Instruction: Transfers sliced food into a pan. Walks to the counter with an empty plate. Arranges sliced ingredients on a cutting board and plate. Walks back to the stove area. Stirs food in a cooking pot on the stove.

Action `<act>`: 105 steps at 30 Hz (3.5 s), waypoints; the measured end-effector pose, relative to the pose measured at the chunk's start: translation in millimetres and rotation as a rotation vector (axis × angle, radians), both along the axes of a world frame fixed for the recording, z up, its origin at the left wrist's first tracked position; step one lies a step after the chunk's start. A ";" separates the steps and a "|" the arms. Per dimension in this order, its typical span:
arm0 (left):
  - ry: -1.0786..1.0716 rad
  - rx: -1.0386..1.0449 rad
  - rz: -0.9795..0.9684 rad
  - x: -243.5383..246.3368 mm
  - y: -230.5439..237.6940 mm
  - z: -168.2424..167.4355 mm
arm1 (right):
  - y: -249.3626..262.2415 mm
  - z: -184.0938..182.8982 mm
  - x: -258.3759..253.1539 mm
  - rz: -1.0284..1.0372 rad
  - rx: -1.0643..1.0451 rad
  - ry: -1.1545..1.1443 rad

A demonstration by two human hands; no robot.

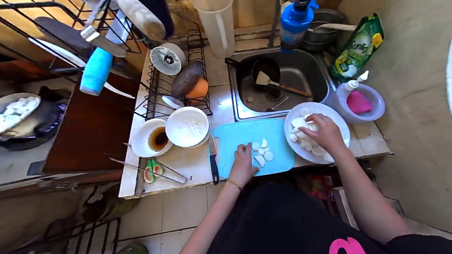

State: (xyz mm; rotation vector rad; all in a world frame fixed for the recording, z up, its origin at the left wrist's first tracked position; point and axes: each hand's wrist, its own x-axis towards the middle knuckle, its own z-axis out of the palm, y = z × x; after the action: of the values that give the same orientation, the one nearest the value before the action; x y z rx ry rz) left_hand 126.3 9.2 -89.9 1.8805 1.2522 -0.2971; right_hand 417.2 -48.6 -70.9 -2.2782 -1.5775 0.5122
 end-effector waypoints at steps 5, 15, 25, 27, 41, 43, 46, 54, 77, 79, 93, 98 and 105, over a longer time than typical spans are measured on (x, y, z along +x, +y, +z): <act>0.007 -0.021 0.016 2.5 7.2 -2.5 | -12.4 1.2 0.5 0.037 -0.013 -0.040; 0.038 -0.037 -0.106 13.6 22.5 -0.7 | 15.4 -13.8 -130.6 0.270 -0.536 0.253; 0.008 -0.040 -0.060 16.8 18.4 -6.2 | 26.0 -22.3 -146.5 0.246 -0.504 0.248; 0.002 -0.031 -0.060 16.7 18.7 -7.5 | 27.4 -21.6 -149.4 0.253 -0.508 0.226; 0.010 -0.016 0.026 9.9 18.5 -7.0 | 45.0 -24.2 -150.2 0.420 -0.496 0.285; 0.012 -0.001 0.017 7.8 19.2 -6.5 | 46.3 -24.1 -152.2 0.453 -0.486 0.294; -0.025 0.018 0.005 1.8 21.9 -10.8 | 46.8 -24.1 -152.0 0.484 -0.461 0.316; -0.271 0.027 -0.006 8.4 32.6 7.3 | 45.4 -4.6 -119.6 0.392 -0.316 0.458; 0.117 0.046 -0.202 -8.2 26.4 -3.0 | 11.9 1.0 -80.7 0.228 -0.352 0.254; 0.106 0.062 -0.190 -11.3 23.3 -5.2 | 25.0 -13.4 -104.0 0.297 -0.480 0.281; -0.445 0.115 -0.176 63.7 26.9 30.4 | -16.6 23.2 -28.5 -0.014 -0.085 0.154; -0.383 0.100 -0.378 153.5 34.3 20.7 | -25.7 -6.2 22.1 -0.045 -0.191 0.127; -0.231 0.235 -0.470 177.2 40.5 6.5 | -37.8 7.3 57.8 -0.195 -0.032 0.208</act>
State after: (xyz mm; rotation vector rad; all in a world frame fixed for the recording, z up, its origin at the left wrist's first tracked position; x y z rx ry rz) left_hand 303.5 49.7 -83.4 2.3300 0.7036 -0.1745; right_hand 475.0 -86.5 -63.6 -2.2862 -1.2433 0.7006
